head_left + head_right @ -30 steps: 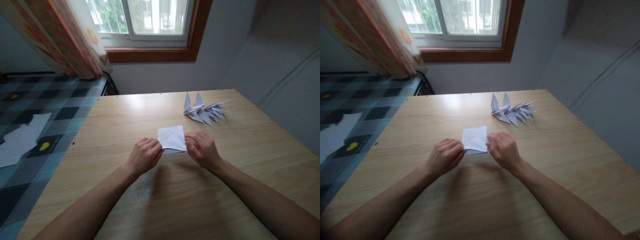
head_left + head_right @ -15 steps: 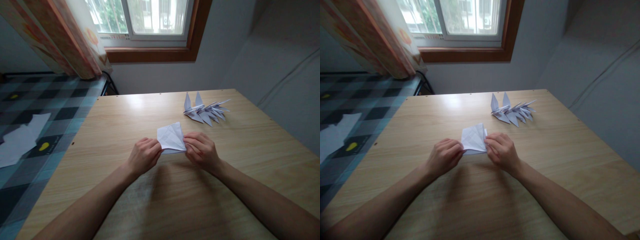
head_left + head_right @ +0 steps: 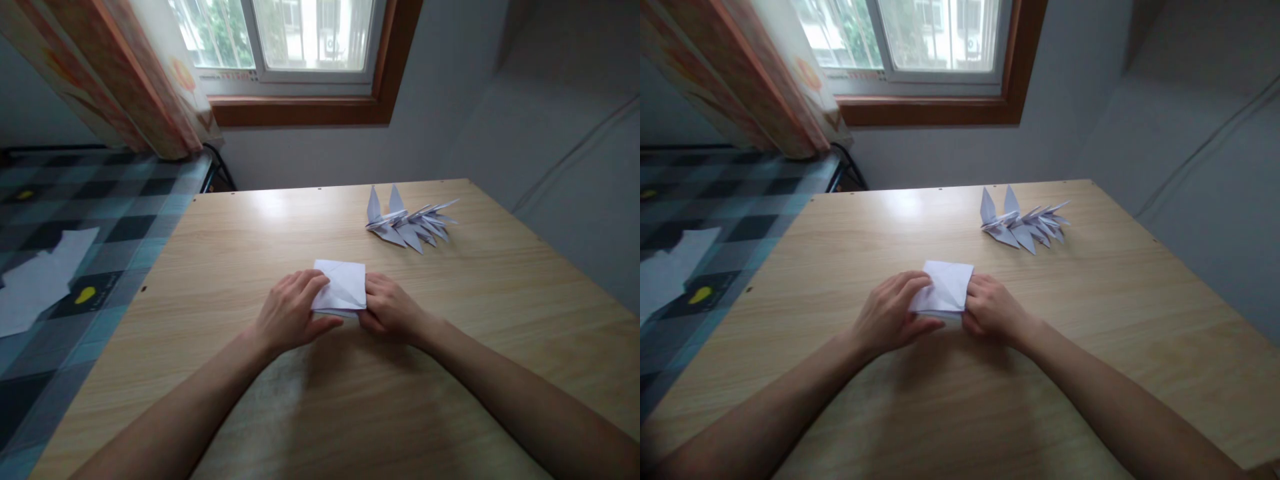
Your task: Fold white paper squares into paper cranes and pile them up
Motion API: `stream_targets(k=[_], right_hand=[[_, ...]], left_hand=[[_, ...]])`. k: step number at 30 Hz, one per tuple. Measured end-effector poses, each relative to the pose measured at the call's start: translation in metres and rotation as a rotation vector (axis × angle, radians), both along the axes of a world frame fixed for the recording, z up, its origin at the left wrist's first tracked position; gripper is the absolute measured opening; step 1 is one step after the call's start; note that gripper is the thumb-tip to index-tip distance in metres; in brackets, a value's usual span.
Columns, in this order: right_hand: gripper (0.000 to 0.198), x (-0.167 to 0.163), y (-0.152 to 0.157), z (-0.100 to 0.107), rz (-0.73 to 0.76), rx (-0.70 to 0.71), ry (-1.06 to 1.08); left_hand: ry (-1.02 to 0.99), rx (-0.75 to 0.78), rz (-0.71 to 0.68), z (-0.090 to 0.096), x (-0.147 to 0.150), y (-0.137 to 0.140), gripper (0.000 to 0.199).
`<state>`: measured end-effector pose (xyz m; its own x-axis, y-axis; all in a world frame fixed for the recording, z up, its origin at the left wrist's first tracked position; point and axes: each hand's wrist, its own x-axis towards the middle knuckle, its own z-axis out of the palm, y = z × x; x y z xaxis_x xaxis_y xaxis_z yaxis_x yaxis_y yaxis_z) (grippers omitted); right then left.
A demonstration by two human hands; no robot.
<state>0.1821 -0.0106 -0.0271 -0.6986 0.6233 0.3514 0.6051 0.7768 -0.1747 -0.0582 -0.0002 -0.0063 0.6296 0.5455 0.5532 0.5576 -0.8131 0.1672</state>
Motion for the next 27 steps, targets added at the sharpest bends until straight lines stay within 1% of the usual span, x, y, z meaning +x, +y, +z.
stream_targets(k=[2,3,7,9,11,14,18,21,24,25,27], right_hand=[[0.017,-0.0046,0.0011,0.0011,-0.014,-0.019,-0.066],[0.022,-0.0067,0.0012,0.0023,-0.017,-0.028,-0.083],[0.058,-0.0105,-0.0005,0.0071,-0.001,-0.073,-0.083],[0.065,-0.0098,-0.0015,0.0070,0.022,-0.075,-0.058],[0.065,-0.0087,-0.0023,0.0056,0.044,-0.065,-0.028],[0.059,-0.0081,-0.0035,0.0049,0.051,-0.052,-0.004],[0.049,-0.0093,-0.0047,0.0068,0.066,-0.036,0.069],[0.043,-0.0096,-0.0048,0.0057,0.077,-0.031,0.107],[0.034,-0.0078,-0.0048,0.0022,0.078,-0.002,0.123],[0.032,-0.0069,-0.0050,0.0011,0.077,0.005,0.130],[0.030,-0.0048,-0.0056,0.0001,0.070,-0.005,0.156]], left_hand=[[-0.001,-0.011,0.034,0.0001,0.0010,0.0006,0.059],[-0.003,-0.005,0.050,0.0000,0.0014,0.0008,0.057],[-0.072,0.094,0.112,-0.0005,0.0023,0.0006,0.029],[-0.139,0.149,0.126,-0.0006,0.0026,0.0002,0.024],[-0.198,0.205,0.123,-0.0010,0.0028,-0.0002,0.029],[-0.252,0.285,0.086,-0.0022,0.0023,-0.0013,0.037],[-0.250,0.394,0.007,-0.0017,-0.0006,-0.0049,0.032],[-0.102,0.448,-0.066,0.0016,-0.0023,-0.0072,0.020],[0.091,0.409,-0.068,0.0049,-0.0029,-0.0072,0.007],[0.137,0.378,-0.057,0.0057,-0.0032,-0.0069,0.007],[0.196,0.309,-0.042,0.0067,-0.0038,-0.0064,0.014]])
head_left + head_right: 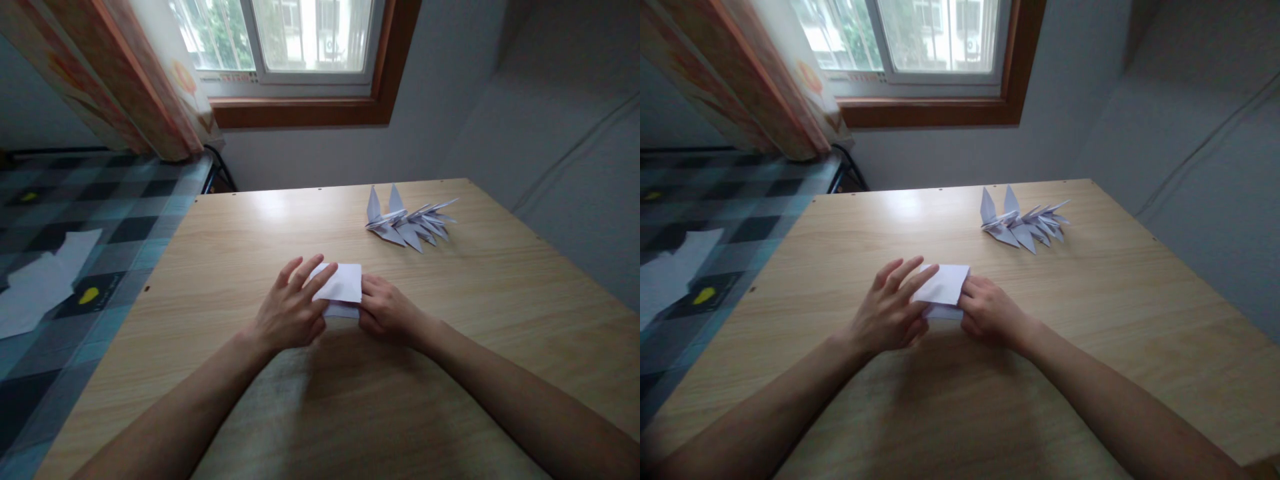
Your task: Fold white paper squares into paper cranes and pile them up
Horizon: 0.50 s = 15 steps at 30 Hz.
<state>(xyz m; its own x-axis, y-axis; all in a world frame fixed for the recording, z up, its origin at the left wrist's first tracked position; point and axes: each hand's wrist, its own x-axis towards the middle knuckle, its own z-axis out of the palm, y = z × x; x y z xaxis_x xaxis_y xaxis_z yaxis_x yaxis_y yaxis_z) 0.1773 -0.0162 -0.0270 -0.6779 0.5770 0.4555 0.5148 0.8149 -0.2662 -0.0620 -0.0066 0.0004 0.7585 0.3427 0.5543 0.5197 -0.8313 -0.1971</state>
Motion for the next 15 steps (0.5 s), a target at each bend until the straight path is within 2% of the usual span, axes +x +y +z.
stream_targets(k=[3,7,12,15], right_hand=[[0.036,0.0031,-0.0015,0.0008,-0.004,-0.043,0.054],[0.042,0.0058,-0.0032,0.0029,-0.020,-0.029,0.098],[0.038,0.0071,-0.0037,0.0074,0.009,-0.055,0.107],[0.038,0.0076,-0.0036,0.0098,0.055,-0.091,0.135]], left_hand=[[0.039,-0.084,0.000,0.0014,-0.0012,-0.0001,0.024],[0.071,-0.125,0.011,0.0028,-0.0019,-0.0005,0.030],[-0.010,-0.072,0.043,0.0016,-0.0008,0.0007,0.012],[-0.036,-0.035,0.027,0.0003,0.0006,0.0012,0.009]])
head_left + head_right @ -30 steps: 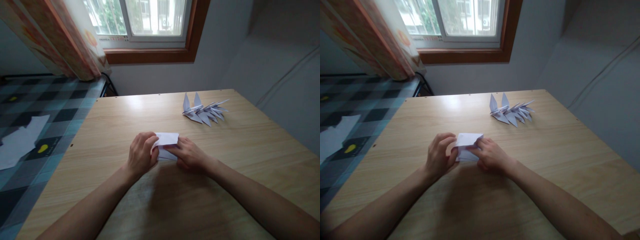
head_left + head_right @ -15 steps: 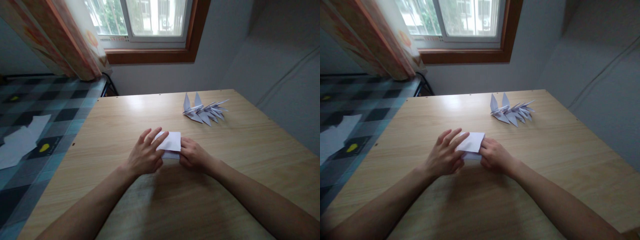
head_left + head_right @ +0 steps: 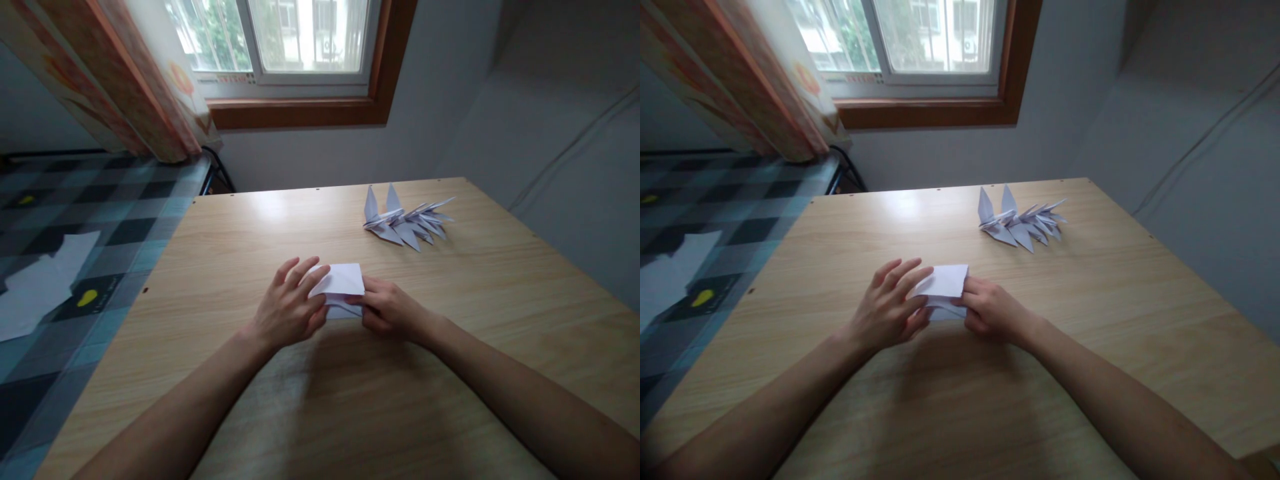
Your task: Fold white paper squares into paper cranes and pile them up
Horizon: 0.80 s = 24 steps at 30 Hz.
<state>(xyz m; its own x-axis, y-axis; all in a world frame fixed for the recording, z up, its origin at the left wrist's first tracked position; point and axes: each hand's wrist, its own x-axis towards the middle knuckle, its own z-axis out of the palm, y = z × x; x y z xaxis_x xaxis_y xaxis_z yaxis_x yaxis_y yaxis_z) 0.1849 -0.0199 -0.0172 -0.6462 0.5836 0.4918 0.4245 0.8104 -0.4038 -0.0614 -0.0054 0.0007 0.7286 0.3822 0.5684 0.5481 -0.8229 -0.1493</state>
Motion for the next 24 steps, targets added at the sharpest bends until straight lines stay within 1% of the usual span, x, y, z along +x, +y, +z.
stream_targets(k=[3,7,11,12,15,20,24], right_hand=[[0.033,0.001,0.000,0.000,0.015,-0.028,0.021],[0.009,0.000,-0.002,-0.002,0.009,-0.052,0.005],[0.008,-0.005,-0.003,-0.006,-0.058,-0.024,0.009],[0.006,-0.006,-0.003,-0.006,-0.071,-0.025,0.016],[0.016,-0.007,-0.003,-0.007,-0.074,-0.033,0.032],[0.015,-0.009,-0.001,-0.006,-0.002,0.078,0.021],[0.016,-0.010,-0.002,-0.006,0.002,0.076,0.011]], left_hand=[[-0.004,-0.006,-0.031,-0.001,0.001,0.001,0.007],[-0.011,-0.011,-0.060,-0.001,0.004,0.002,0.005],[-0.001,-0.022,-0.038,-0.001,0.008,0.003,0.007],[-0.002,-0.031,-0.022,-0.002,0.008,0.004,0.010],[-0.026,-0.054,0.018,-0.004,0.008,0.004,0.025],[-0.116,-0.084,0.080,-0.010,0.006,0.006,0.055],[-0.194,-0.087,0.121,-0.013,0.006,0.007,0.072]])
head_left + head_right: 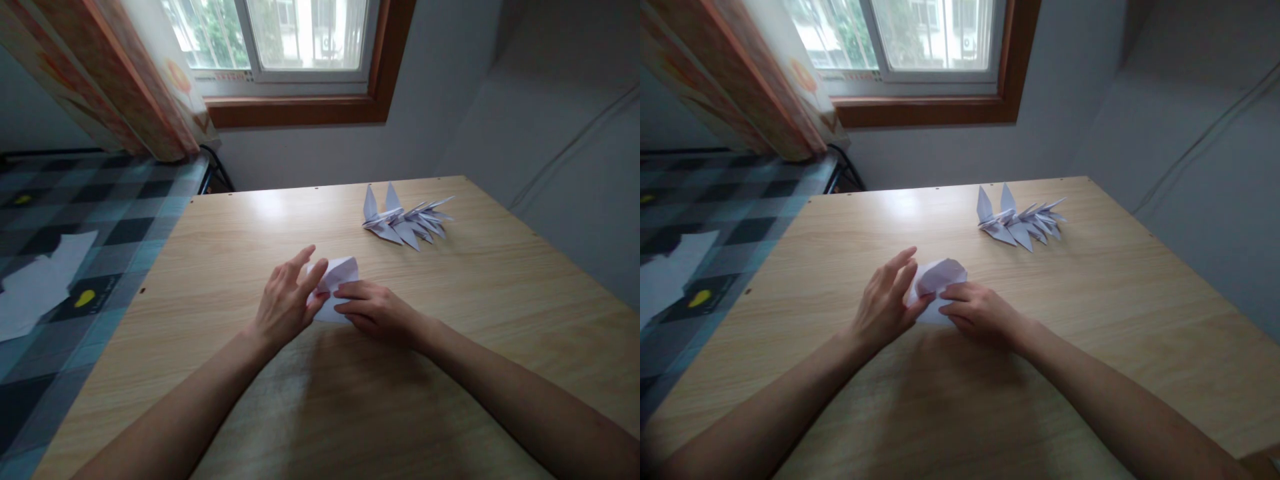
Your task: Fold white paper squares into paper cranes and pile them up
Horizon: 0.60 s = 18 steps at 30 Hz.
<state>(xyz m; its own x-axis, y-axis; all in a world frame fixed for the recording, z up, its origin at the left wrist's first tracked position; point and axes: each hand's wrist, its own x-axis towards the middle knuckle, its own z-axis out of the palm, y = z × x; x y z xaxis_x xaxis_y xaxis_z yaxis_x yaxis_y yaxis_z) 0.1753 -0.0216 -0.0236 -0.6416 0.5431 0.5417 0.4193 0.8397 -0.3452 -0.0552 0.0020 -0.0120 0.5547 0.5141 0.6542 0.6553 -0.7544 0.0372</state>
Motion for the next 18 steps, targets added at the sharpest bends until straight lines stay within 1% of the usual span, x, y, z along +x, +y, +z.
stream_targets(k=[2,4,7,11,14,18], right_hand=[[0.016,-0.0004,-0.0009,-0.0001,-0.004,-0.006,-0.012],[0.017,-0.0015,-0.0022,0.0003,-0.001,-0.016,-0.017],[0.018,-0.0046,-0.0045,0.0018,0.039,-0.015,-0.012],[0.017,-0.0083,-0.0068,0.0038,0.069,0.016,-0.022],[0.017,-0.0090,-0.0073,0.0038,0.072,0.026,-0.021],[0.016,-0.0084,-0.0072,0.0026,0.065,0.042,-0.029]], left_hand=[[-0.009,-0.027,0.008,0.0003,0.0010,0.0002,0.074],[-0.032,-0.073,0.025,0.0011,0.0018,0.0006,0.070],[-0.079,-0.137,0.050,0.0016,0.0018,0.0022,0.057],[-0.070,-0.199,0.048,0.0015,0.0000,0.0055,0.037],[-0.091,-0.185,0.032,0.0020,-0.0008,0.0067,0.026],[-0.164,-0.099,-0.037,0.0026,-0.0019,0.0073,0.011]])
